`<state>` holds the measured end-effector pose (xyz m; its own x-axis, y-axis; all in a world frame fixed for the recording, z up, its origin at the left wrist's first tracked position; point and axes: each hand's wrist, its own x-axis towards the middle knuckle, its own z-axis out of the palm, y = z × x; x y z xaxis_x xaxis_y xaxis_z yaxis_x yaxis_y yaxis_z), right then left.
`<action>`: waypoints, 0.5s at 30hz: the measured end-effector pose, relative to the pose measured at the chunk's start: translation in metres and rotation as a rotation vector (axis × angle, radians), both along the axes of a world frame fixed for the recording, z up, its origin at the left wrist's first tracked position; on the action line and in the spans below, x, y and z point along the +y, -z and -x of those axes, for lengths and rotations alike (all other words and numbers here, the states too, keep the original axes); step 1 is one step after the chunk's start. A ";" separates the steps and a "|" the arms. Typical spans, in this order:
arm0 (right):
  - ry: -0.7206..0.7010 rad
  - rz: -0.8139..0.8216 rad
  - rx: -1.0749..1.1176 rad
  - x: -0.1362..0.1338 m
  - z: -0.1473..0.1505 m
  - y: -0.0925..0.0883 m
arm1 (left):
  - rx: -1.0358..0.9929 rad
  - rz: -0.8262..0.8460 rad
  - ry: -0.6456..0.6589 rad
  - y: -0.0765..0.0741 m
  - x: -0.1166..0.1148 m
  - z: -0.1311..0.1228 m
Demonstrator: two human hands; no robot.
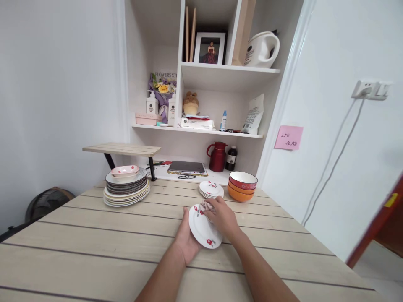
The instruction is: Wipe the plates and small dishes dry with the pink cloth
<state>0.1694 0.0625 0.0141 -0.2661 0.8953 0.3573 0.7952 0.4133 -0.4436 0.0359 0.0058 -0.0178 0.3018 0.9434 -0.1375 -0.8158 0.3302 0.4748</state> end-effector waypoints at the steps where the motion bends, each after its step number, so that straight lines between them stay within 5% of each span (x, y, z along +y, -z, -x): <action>1: -0.014 -0.027 0.029 -0.002 0.003 0.000 | 0.009 -0.016 0.011 -0.001 -0.001 0.000; 7: -0.322 -0.042 0.111 -0.023 0.021 -0.008 | -0.051 -0.037 0.030 0.002 0.000 0.000; 15: -0.629 0.319 -0.090 -0.028 -0.011 -0.027 | -0.104 0.068 -0.115 0.005 0.003 0.001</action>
<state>0.1800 0.0347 0.0415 -0.7829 0.6197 0.0556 0.4878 0.6668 -0.5634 0.0349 0.0089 -0.0225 0.2086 0.9620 -0.1762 -0.8937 0.2607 0.3652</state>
